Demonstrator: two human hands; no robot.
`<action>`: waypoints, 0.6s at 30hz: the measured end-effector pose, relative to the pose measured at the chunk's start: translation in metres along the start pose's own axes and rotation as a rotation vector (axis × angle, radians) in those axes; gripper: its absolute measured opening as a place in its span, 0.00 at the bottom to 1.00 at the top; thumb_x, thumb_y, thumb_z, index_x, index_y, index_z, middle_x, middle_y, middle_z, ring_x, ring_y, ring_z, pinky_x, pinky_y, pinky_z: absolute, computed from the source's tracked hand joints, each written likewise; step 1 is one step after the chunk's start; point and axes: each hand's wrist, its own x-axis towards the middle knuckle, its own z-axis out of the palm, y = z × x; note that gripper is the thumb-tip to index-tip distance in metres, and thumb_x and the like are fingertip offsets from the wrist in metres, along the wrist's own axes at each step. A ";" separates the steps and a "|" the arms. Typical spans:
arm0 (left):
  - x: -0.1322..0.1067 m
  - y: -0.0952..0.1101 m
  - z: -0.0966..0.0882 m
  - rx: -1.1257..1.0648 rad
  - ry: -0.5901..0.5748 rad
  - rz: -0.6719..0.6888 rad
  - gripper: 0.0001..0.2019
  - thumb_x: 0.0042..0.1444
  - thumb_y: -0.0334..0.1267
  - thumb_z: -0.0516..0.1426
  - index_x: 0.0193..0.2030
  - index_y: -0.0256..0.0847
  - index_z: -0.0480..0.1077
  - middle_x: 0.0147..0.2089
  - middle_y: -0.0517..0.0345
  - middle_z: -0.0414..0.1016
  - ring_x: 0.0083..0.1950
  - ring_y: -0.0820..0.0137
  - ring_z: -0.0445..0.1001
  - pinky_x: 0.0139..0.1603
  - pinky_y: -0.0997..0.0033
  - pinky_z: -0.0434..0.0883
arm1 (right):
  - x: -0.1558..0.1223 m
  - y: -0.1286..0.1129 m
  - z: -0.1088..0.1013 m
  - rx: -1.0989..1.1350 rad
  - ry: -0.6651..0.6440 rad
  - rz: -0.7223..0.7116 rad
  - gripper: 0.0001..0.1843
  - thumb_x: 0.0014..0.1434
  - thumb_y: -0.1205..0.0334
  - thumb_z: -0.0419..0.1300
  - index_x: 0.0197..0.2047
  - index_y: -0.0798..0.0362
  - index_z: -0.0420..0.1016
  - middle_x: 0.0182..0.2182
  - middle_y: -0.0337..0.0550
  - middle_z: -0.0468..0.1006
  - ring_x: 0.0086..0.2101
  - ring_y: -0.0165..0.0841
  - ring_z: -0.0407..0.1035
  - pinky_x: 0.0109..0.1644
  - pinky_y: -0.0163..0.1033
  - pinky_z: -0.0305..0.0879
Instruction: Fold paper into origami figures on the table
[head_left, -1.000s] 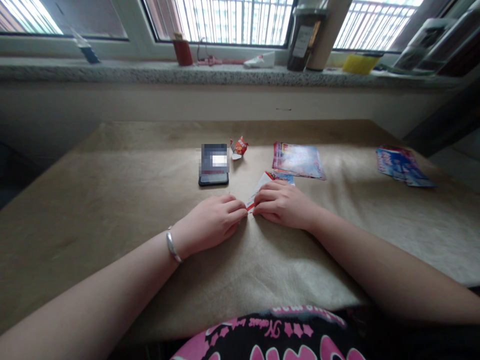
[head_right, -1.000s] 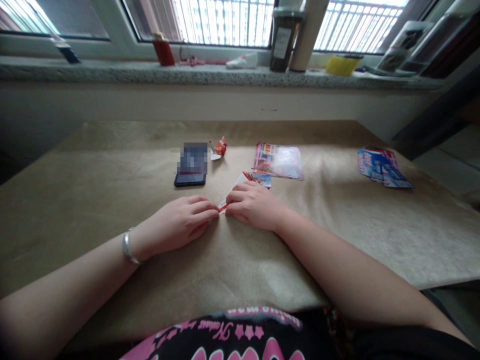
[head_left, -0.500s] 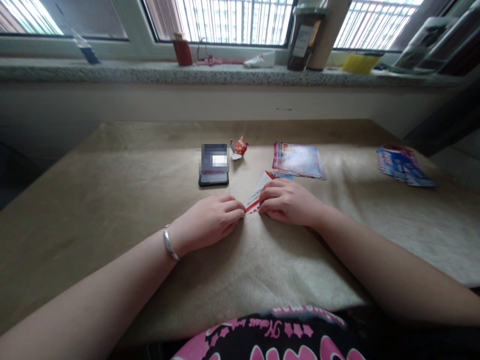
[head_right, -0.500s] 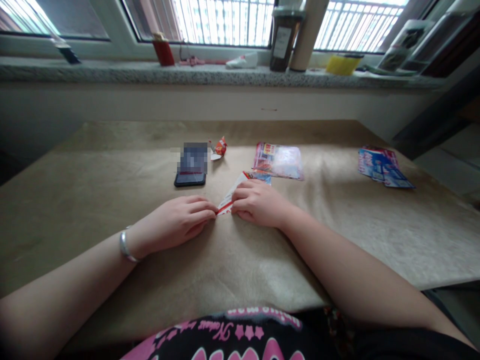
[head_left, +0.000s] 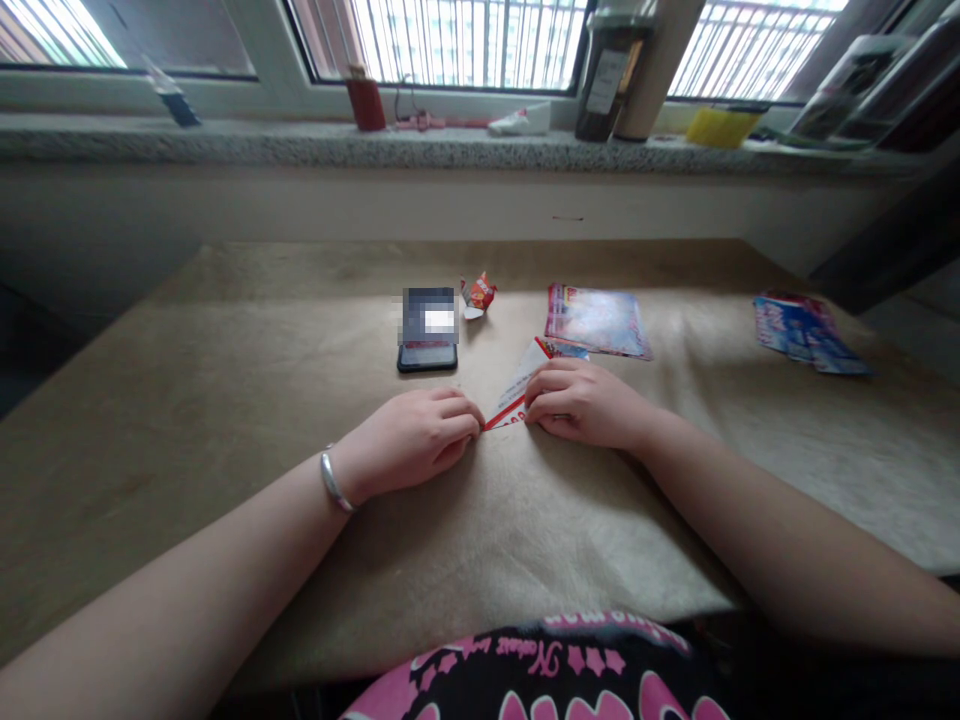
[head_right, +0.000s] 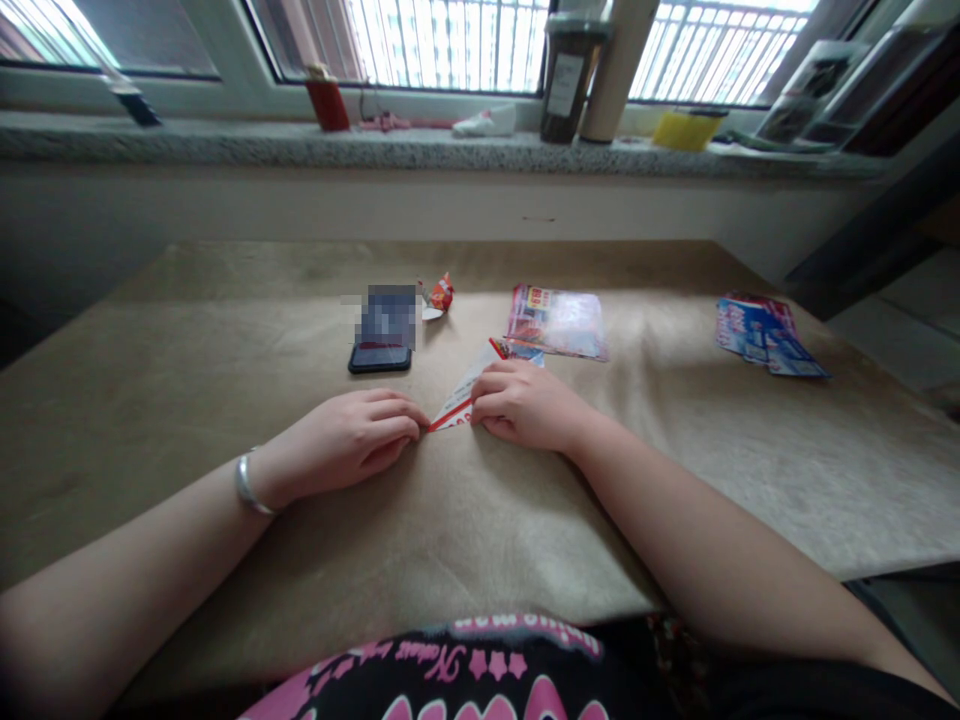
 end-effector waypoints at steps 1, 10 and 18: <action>0.000 0.000 0.001 -0.001 0.012 -0.008 0.11 0.61 0.30 0.47 0.39 0.38 0.70 0.45 0.52 0.74 0.43 0.69 0.70 0.46 0.69 0.70 | 0.000 0.000 0.001 0.017 0.008 0.004 0.10 0.58 0.69 0.53 0.33 0.51 0.77 0.35 0.44 0.77 0.38 0.33 0.68 0.44 0.40 0.64; 0.001 0.000 0.006 0.036 0.016 -0.031 0.19 0.60 0.37 0.51 0.59 0.39 0.63 0.58 0.51 0.68 0.57 0.63 0.65 0.58 0.58 0.66 | 0.009 -0.007 0.016 0.008 0.094 0.076 0.11 0.61 0.66 0.53 0.35 0.52 0.77 0.33 0.45 0.77 0.37 0.33 0.66 0.42 0.39 0.64; 0.004 0.007 0.006 0.095 -0.008 -0.094 0.18 0.61 0.38 0.50 0.57 0.38 0.65 0.58 0.51 0.68 0.57 0.61 0.66 0.58 0.55 0.66 | 0.010 -0.008 0.007 -0.147 0.046 0.084 0.11 0.61 0.64 0.53 0.34 0.51 0.77 0.33 0.42 0.78 0.37 0.34 0.65 0.44 0.40 0.60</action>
